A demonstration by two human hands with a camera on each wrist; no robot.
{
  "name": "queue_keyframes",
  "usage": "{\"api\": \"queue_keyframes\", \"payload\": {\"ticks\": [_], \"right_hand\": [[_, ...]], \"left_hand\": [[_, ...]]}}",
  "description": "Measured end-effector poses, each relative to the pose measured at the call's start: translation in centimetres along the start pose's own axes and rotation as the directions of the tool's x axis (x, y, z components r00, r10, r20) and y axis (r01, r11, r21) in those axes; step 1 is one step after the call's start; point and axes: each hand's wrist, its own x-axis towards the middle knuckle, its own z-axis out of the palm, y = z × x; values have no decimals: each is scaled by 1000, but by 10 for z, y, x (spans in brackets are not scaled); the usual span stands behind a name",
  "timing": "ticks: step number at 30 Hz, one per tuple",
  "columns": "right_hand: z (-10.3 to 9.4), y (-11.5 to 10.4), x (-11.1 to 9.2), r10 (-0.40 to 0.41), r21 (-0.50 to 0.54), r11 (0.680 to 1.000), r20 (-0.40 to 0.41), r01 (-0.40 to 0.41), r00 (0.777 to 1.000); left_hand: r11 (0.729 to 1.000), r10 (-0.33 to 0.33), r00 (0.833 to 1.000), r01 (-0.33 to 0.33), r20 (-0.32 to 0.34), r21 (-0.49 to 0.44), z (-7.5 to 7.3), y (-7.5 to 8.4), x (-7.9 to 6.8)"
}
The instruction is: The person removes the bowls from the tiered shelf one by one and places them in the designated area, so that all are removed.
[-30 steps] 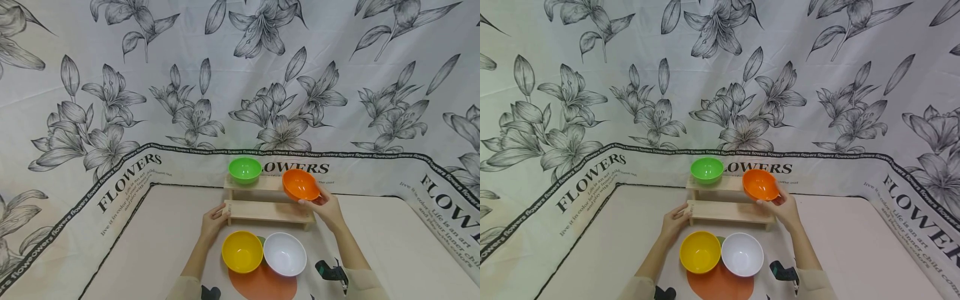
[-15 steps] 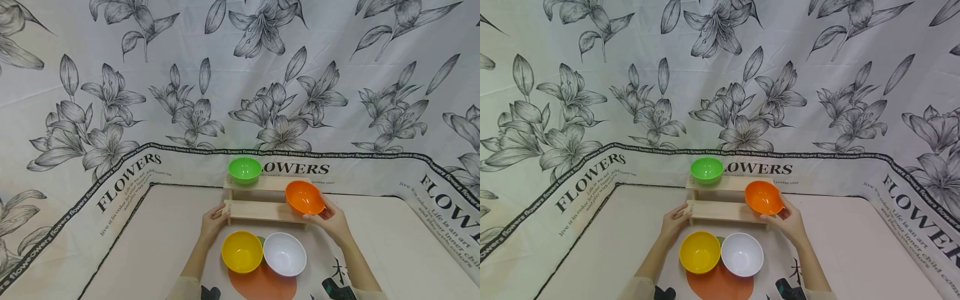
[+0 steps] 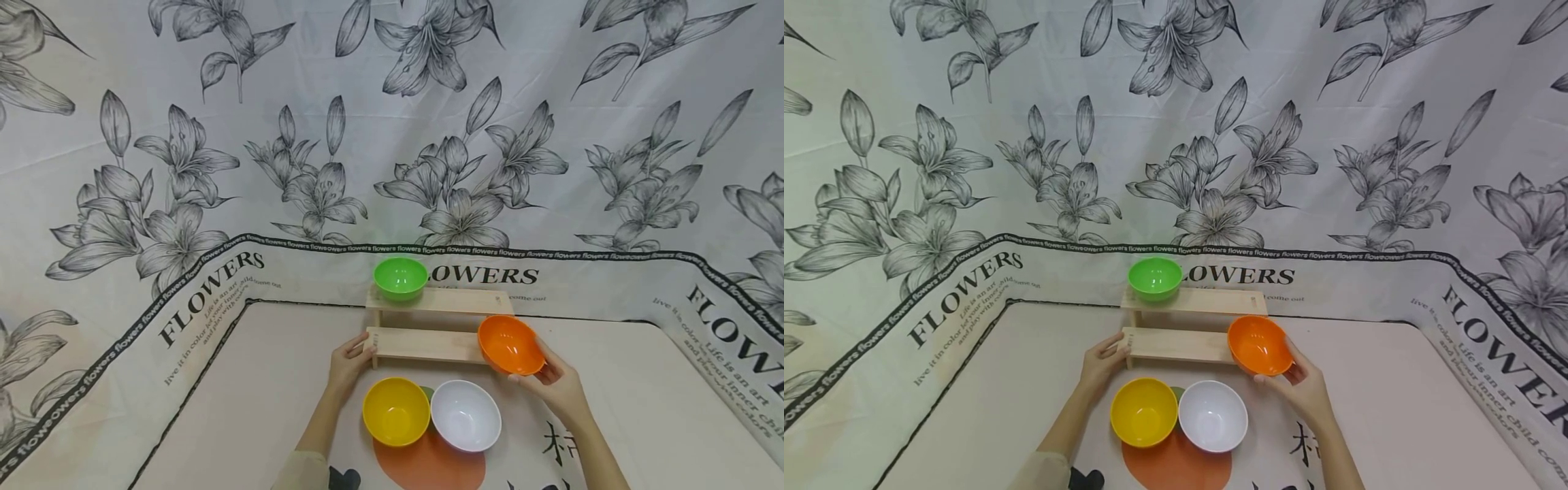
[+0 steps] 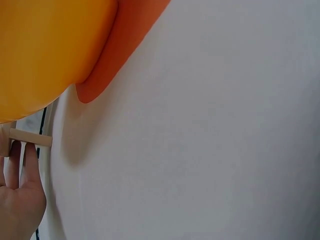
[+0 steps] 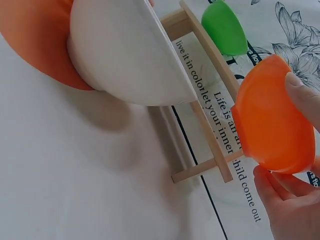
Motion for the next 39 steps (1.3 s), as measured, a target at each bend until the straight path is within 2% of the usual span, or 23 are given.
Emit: {"api": "queue_keyframes", "payload": {"ticks": [3, 8, 15, 22, 27, 31, 36, 39], "right_hand": [[-3, -1, -6, -4, 38, 999, 14, 4, 1000], [-7, -3, -15, 46, 28, 999, 18, -47, 999], [-12, 2, -24, 140, -136, 981, -6, -139, 990], [-16, 7, -35, 172, -137, 975, -10, -172, 985], [-17, 7, -43, 267, -200, 944, -9, -263, 964], [-16, 6, -47, 315, -176, 935, 10, -309, 949], [-16, 10, -51, 330, -193, 928, 26, -319, 944], [-17, 11, -54, 361, -210, 915, 38, -345, 932]], "left_hand": [[1000, -4, 1000, 4, -4, -1, 0, 0, 0], [1000, -20, 1000, 20, -10, -16, 1, 0, 1], [1000, -8, 1000, 8, -8, 3, 1, -1, 0], [1000, 1, 1000, -1, -9, 12, 1, 0, 0], [1000, -15, 1000, 15, 4, 10, 0, 3, 1], [1000, -18, 1000, 18, 13, 10, 2, 12, -4], [1000, -6, 1000, 6, -7, 1, 1, 3, -1], [1000, 6, 1000, -5, -8, 7, 1, -2, 1]]}}
